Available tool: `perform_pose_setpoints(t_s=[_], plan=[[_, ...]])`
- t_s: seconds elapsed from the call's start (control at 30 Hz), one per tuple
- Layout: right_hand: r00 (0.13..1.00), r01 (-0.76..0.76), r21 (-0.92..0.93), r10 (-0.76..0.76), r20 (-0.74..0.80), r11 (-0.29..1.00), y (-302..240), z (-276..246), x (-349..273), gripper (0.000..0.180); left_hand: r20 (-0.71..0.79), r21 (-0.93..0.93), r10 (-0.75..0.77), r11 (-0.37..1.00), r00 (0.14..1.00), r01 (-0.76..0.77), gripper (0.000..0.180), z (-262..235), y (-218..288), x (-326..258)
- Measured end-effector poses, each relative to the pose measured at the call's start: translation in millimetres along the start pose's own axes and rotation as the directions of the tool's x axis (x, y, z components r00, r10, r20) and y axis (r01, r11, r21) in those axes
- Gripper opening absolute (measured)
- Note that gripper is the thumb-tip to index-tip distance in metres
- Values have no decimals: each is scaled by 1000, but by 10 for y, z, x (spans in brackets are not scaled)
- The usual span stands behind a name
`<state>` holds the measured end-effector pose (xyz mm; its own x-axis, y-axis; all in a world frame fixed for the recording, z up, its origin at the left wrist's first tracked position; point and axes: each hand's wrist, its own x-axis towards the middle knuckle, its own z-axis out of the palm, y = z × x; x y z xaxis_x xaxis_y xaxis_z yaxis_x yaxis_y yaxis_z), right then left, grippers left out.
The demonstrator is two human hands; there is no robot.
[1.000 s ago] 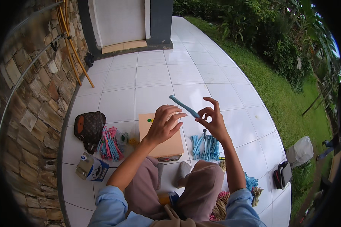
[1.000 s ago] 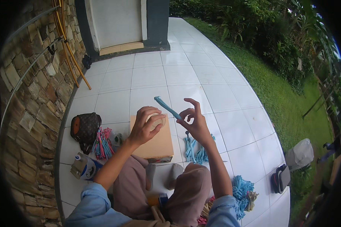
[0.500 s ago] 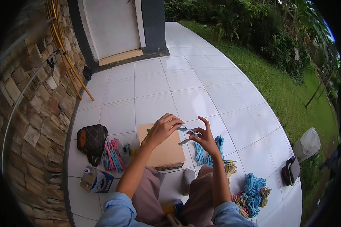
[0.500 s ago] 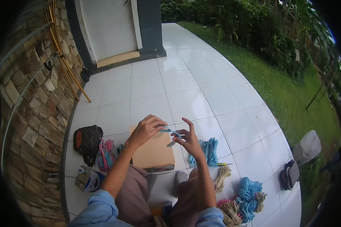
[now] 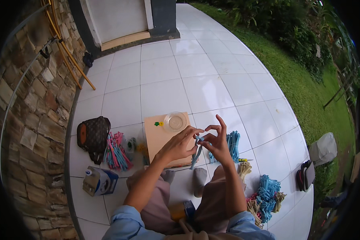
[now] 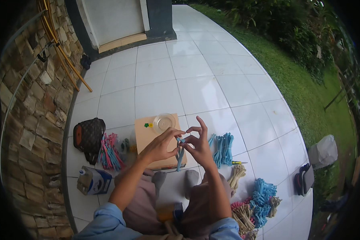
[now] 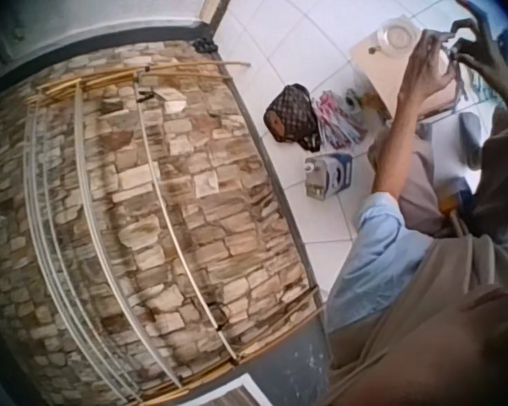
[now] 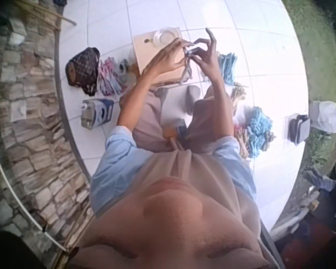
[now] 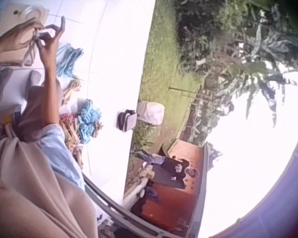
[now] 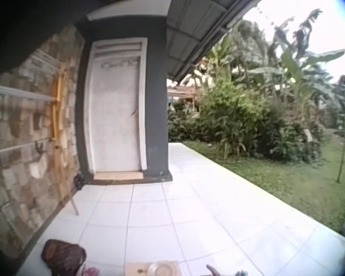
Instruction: The person applies adhesive from a metal container onto several blue shoe straps using a tool, working on a cardboard surface while sitting on a tiled floor.
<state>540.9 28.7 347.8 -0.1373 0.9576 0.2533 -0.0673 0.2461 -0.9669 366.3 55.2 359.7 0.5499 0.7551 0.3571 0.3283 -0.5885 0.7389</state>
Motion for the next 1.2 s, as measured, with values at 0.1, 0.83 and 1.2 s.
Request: perform_pose_setpoints(t_s=[0.1,0.83,1.2], plan=[[996,-35,121,44,-72,992,-54,86,26,97,-49,84,190,979,981,-186,43,32,-50,2],[988,-150,299,156,2,942,-108,-281,54,80,-322,-238,-138,969,937,61,15,40,-218,107],[983,69,510,28,-179,858,-55,-335,55,67,-54,94,-76,992,996,81,27,56,-12,72]])
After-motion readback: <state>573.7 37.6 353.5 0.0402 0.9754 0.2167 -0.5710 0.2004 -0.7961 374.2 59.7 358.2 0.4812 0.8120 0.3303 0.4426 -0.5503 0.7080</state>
